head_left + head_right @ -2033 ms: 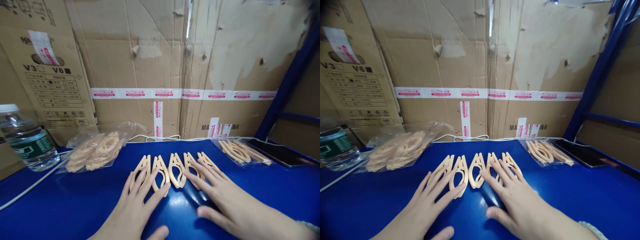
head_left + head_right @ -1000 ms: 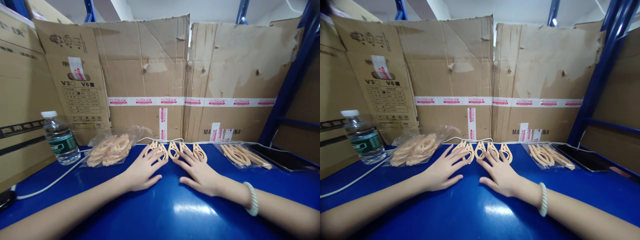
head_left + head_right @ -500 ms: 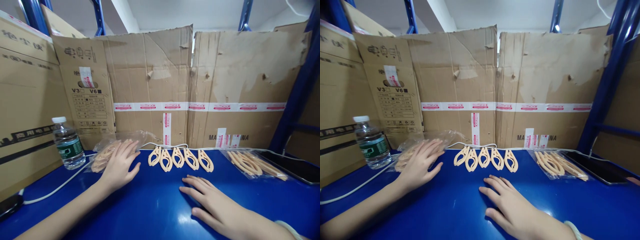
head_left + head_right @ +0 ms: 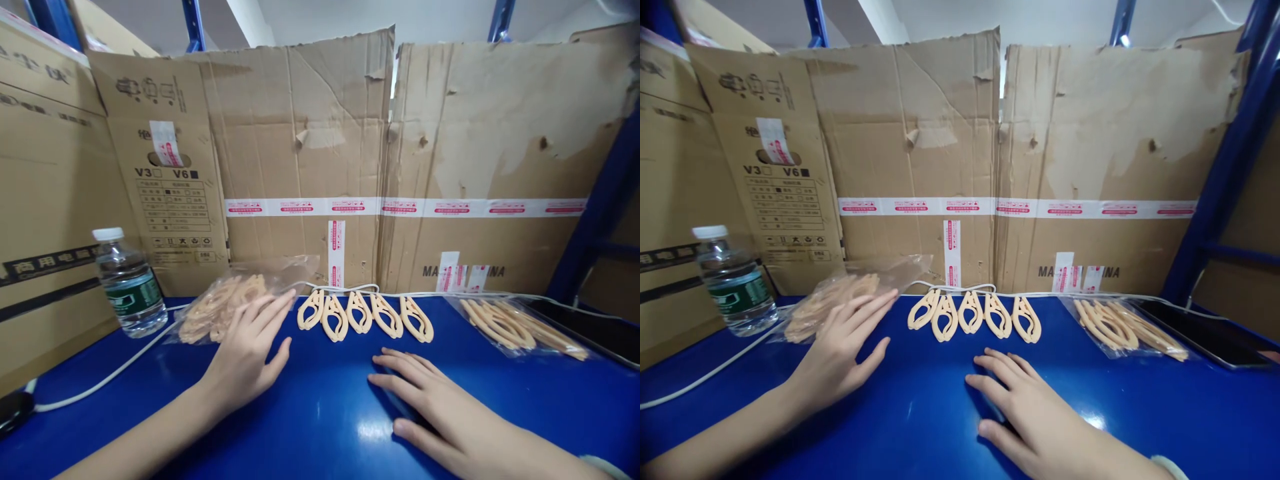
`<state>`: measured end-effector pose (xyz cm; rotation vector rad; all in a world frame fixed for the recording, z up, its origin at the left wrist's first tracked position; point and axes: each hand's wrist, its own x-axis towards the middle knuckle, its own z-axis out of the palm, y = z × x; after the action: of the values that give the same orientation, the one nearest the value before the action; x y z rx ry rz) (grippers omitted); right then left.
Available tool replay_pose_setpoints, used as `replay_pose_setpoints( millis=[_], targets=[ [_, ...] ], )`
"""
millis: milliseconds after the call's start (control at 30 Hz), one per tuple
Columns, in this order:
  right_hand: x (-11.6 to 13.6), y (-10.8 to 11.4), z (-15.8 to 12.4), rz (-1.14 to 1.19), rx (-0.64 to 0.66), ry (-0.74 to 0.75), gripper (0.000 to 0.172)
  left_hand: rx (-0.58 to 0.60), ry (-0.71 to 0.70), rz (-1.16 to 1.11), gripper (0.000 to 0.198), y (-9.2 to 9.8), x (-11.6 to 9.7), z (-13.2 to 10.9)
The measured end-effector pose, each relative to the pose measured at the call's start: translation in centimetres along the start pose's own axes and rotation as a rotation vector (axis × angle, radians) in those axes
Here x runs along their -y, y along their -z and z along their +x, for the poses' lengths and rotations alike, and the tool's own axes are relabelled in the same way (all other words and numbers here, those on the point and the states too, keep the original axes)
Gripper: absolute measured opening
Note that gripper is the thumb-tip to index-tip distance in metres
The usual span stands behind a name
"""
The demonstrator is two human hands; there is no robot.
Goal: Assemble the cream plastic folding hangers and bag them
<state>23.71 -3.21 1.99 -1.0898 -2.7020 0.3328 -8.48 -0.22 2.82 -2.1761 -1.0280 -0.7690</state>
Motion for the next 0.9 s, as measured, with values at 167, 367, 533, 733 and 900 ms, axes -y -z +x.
replay_pose_setpoints(
  millis=[167,367,533,733,900],
  targets=[
    [-2.5,-0.6,0.2,0.250,-0.339,-0.092,0.039,0.006,-0.352,-0.251,0.050,0.9,-3.0,-0.4],
    [-5.1,0.7,1.1,1.073,-0.576,-0.334,0.046,0.047,-0.614,-0.571,0.051,0.7,-4.6,-0.9],
    [-4.4,0.7,0.7,1.059,-0.507,-0.354,0.043,-0.006,-0.510,-0.798,0.037,1.2,-5.2,-0.6],
    [-1.9,0.0,0.3,0.280,-0.489,-0.020,0.044,-0.012,-0.114,-0.873,0.019,1.5,-5.7,-0.6],
    [-0.8,-0.4,1.4,-0.174,-0.486,0.202,0.030,-0.018,0.112,-0.581,0.017,0.1,-6.4,-0.3]
  ],
)
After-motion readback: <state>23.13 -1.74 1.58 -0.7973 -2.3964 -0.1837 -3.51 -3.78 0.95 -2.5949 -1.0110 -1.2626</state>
